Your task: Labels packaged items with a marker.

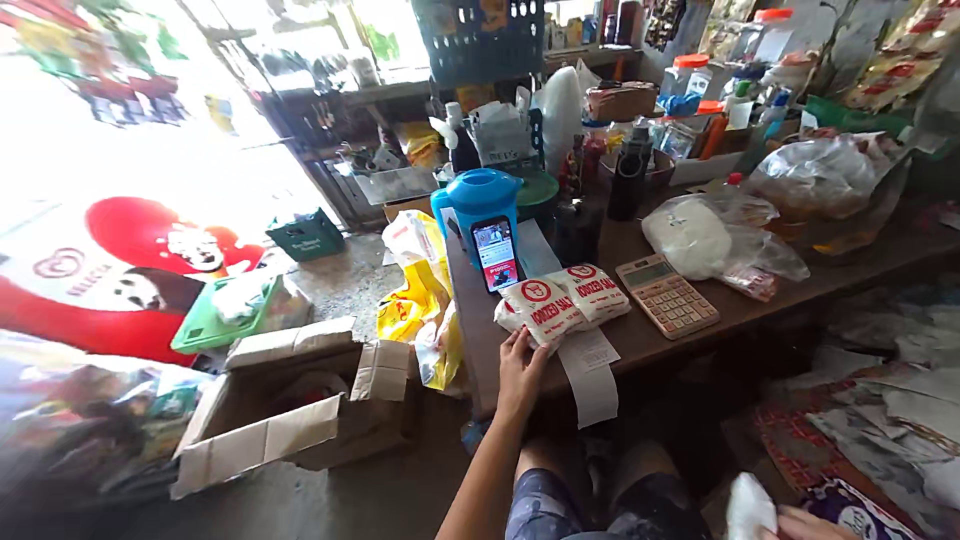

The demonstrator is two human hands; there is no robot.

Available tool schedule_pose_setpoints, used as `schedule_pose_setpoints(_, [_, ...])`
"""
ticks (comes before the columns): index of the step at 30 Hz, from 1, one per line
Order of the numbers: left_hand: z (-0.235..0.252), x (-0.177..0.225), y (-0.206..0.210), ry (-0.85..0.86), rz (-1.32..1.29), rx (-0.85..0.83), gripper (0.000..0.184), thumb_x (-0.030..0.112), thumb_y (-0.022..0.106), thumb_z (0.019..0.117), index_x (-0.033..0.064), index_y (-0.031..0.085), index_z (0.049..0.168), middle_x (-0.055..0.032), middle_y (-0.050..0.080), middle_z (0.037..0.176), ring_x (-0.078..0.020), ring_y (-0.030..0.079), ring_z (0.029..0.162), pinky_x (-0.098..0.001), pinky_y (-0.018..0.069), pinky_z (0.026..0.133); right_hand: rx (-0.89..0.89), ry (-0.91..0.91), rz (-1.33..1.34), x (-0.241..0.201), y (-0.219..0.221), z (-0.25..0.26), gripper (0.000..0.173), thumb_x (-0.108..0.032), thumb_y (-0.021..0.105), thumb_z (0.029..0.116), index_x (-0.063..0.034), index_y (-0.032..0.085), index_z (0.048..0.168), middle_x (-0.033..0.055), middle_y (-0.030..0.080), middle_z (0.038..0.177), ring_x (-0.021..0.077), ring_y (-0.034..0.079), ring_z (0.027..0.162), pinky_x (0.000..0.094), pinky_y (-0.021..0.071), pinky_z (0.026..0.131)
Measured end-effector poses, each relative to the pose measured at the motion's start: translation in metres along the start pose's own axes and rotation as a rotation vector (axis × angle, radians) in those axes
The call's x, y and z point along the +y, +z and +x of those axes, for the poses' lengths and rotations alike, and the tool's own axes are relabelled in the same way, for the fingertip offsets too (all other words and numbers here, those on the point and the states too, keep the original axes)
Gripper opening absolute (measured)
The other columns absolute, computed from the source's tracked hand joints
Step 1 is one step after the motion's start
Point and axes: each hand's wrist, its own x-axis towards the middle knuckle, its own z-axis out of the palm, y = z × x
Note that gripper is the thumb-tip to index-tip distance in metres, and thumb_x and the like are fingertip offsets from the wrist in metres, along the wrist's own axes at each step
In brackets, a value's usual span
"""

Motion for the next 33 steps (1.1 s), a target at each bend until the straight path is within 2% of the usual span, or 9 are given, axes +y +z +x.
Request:
schedule_pose_setpoints(3, [-0.004, -0.006, -0.015, -0.014, -0.086, -0.085, 0.061, 0.027, 0.056, 0.1, -0.0023, 0.042, 0.152, -0.0242, 0.047, 0.15, -0.0279, 0.054, 0.132, -0.0408, 0.0458, 0.109, 0.114, -0.352, -0.138, -0.033, 0.003, 0.047, 0.032, -0.022, 0.061, 0.0969, 0.0026, 0.066, 0.076, 0.0198, 0.069, 0.082, 0.0349, 0.07, 0.069, 0.054, 0.0543, 0.055])
schedule_pose_setpoints(6, [-0.014, -0.003, -0.037, -0.036, -0.155, -0.095, 0.054, 0.029, 0.046, 0.1054, -0.0021, 0.043, 0.149, -0.0203, 0.055, 0.144, -0.022, 0.06, 0.124, -0.0382, 0.0499, 0.103, 0.327, -0.73, -0.307, -0.074, 0.007, 0.105, 0.033, -0.034, 0.052, 0.0973, -0.0139, 0.058, 0.071, 0.0013, 0.058, 0.069, 0.0138, 0.055, 0.049, 0.0323, 0.0409, 0.037])
schedule_pose_setpoints(10, [-0.03, -0.005, -0.071, -0.049, -0.208, 0.091, 0.052, 0.03, 0.027, 0.1092, -0.0041, 0.049, 0.142, -0.0173, 0.059, 0.138, -0.0207, 0.062, 0.119, -0.0379, 0.0522, 0.098, 0.307, -1.053, -0.379, -0.155, -0.005, 0.167, 0.027, -0.024, 0.05, 0.1034, -0.0098, 0.064, 0.085, 0.0051, 0.057, 0.072, 0.0189, 0.052, 0.049, 0.0336, 0.0392, 0.039])
schedule_pose_setpoints(15, [-0.045, -0.019, -0.092, 0.016, -0.189, 0.327, 0.05, 0.026, 0.03, 0.1077, -0.0076, 0.051, 0.138, -0.0208, 0.054, 0.142, -0.0195, 0.058, 0.125, -0.0354, 0.0485, 0.103, 0.28, -1.253, -0.51, -0.2, 0.031, 0.226, 0.016, -0.006, 0.055, 0.1005, -0.0044, 0.07, 0.095, 0.0123, 0.066, 0.086, 0.0266, 0.06, 0.058, 0.0382, 0.0486, 0.048])
schedule_pose_setpoints(18, [-0.052, -0.032, -0.09, 0.064, -0.096, 0.283, 0.041, 0.018, 0.045, 0.1033, -0.0085, 0.056, 0.133, -0.0215, 0.057, 0.137, -0.0184, 0.059, 0.121, -0.0327, 0.0507, 0.099, 0.238, -1.281, -0.521, -0.181, 0.072, 0.237, 0.015, -0.001, 0.057, 0.0976, -0.0051, 0.071, 0.096, 0.0119, 0.068, 0.091, 0.027, 0.063, 0.063, 0.038, 0.0501, 0.05])
schedule_pose_setpoints(21, [-0.051, -0.05, -0.088, 0.198, 0.049, 0.25, 0.043, 0.023, 0.063, 0.0943, 0.0009, 0.064, 0.131, -0.0221, 0.052, 0.139, -0.0239, 0.051, 0.129, -0.0343, 0.0483, 0.103, 0.294, -1.201, -0.482, -0.164, 0.087, 0.232, 0.014, -0.003, 0.059, 0.0966, -0.0081, 0.072, 0.094, 0.0106, 0.07, 0.093, 0.0264, 0.065, 0.065, 0.0373, 0.0512, 0.051])
schedule_pose_setpoints(27, [-0.036, -0.048, -0.064, 0.196, 0.118, 0.185, 0.068, 0.032, 0.073, 0.0894, -0.002, 0.053, 0.144, -0.0302, 0.034, 0.155, -0.0336, 0.04, 0.142, -0.0429, 0.0422, 0.113, 0.109, -0.918, -0.336, -0.169, 0.061, 0.239, 0.012, -0.015, 0.065, 0.0936, -0.0088, 0.072, 0.1, 0.0105, 0.072, 0.114, 0.0291, 0.072, 0.079, 0.0459, 0.0579, 0.061])
schedule_pose_setpoints(31, [-0.029, -0.043, -0.059, 0.221, 0.241, 0.201, 0.067, 0.042, 0.078, 0.0825, 0.0058, 0.064, 0.137, -0.0246, 0.032, 0.162, -0.044, 0.027, 0.15, -0.0677, 0.0228, 0.117, 0.173, -0.826, 0.014, -0.176, 0.045, 0.246, 0.016, -0.013, 0.061, 0.0954, -0.0088, 0.075, 0.102, 0.0063, 0.073, 0.113, 0.0164, 0.071, 0.084, 0.0378, 0.0601, 0.068])
schedule_pose_setpoints(33, [-0.028, -0.041, -0.063, 0.157, 0.273, 0.102, 0.08, 0.046, 0.08, 0.0805, 0.0067, 0.055, 0.146, -0.0181, 0.033, 0.163, -0.0388, 0.024, 0.153, -0.0702, 0.0161, 0.119, 0.214, -0.812, 0.073, -0.178, 0.046, 0.251, 0.016, -0.014, 0.061, 0.0967, -0.007, 0.074, 0.101, 0.0072, 0.071, 0.113, 0.0142, 0.07, 0.086, 0.0346, 0.0601, 0.07])
